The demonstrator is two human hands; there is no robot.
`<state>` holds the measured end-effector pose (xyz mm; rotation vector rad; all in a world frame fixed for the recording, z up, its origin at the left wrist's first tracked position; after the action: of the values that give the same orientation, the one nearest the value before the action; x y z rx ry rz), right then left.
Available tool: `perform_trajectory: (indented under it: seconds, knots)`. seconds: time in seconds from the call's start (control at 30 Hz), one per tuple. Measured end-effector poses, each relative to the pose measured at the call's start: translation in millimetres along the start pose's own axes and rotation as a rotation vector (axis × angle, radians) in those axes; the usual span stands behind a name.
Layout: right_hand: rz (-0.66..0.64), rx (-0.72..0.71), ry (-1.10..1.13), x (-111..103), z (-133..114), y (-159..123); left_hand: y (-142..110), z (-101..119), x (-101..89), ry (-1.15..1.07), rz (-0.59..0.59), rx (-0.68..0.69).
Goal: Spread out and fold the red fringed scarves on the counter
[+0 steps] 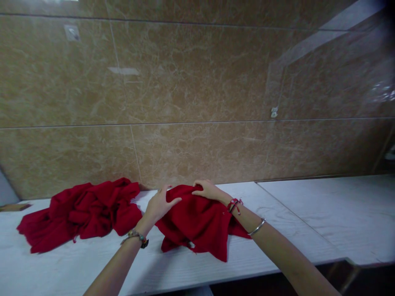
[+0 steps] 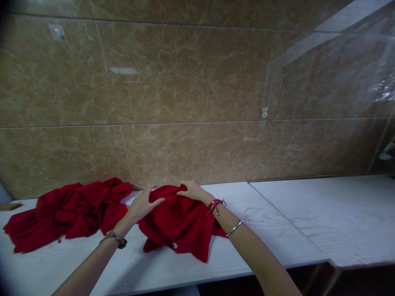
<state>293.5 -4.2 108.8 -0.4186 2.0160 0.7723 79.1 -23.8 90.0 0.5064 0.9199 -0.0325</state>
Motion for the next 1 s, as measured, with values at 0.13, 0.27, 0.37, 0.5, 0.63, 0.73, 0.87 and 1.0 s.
perform_trajectory:
  seconds: [0.13, 0.27, 0.37, 0.5, 0.63, 0.73, 0.87, 1.0]
  knots:
    - [-0.019, 0.005, 0.175, -4.7, -0.5, -0.8, 4.9, 7.0, -3.3, 0.073, -0.118, 0.058]
    - [-0.230, 0.046, 0.573, -6.1, 1.1, -6.3, 11.8, 9.0, -24.8, -0.312, -0.243, 0.081]
    - [-0.287, 0.111, 0.827, -6.2, 1.8, -9.8, 9.0, 11.8, -39.9, -0.477, -0.383, 0.046]
    - [-0.224, 0.090, 0.747, -8.9, -0.4, -6.5, 9.1, 7.6, -42.8, -0.408, -0.342, -0.027]
    - [-0.249, -0.007, 0.332, -18.2, 3.5, -5.4, 23.6, -9.3, -44.1, -0.036, -0.023, -0.067]
    - [-0.232, 0.045, 0.129, -31.4, 21.4, -14.1, 35.7, -27.5, -60.6, 0.129, 0.087, -0.122]
    - [-0.239, 0.107, 0.054, -45.4, 51.7, -34.1, 43.1, -59.5, -106.8, 0.186, 0.192, -0.233]
    - [-0.282, 0.124, 0.081, -41.1, 59.3, -42.6, 43.6, -83.2, -134.4, 0.210, 0.229, -0.263]
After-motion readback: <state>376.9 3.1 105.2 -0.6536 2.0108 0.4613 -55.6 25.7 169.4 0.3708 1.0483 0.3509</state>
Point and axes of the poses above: each hand's wrist, its own y-axis towards the middle knuckle, its own x-axis out of the palm, z = x × y, the point moved 2 cm from there along y, towards the middle knuckle, and after that the axes turned 8 degrees about -z, right-handed, at the moved point
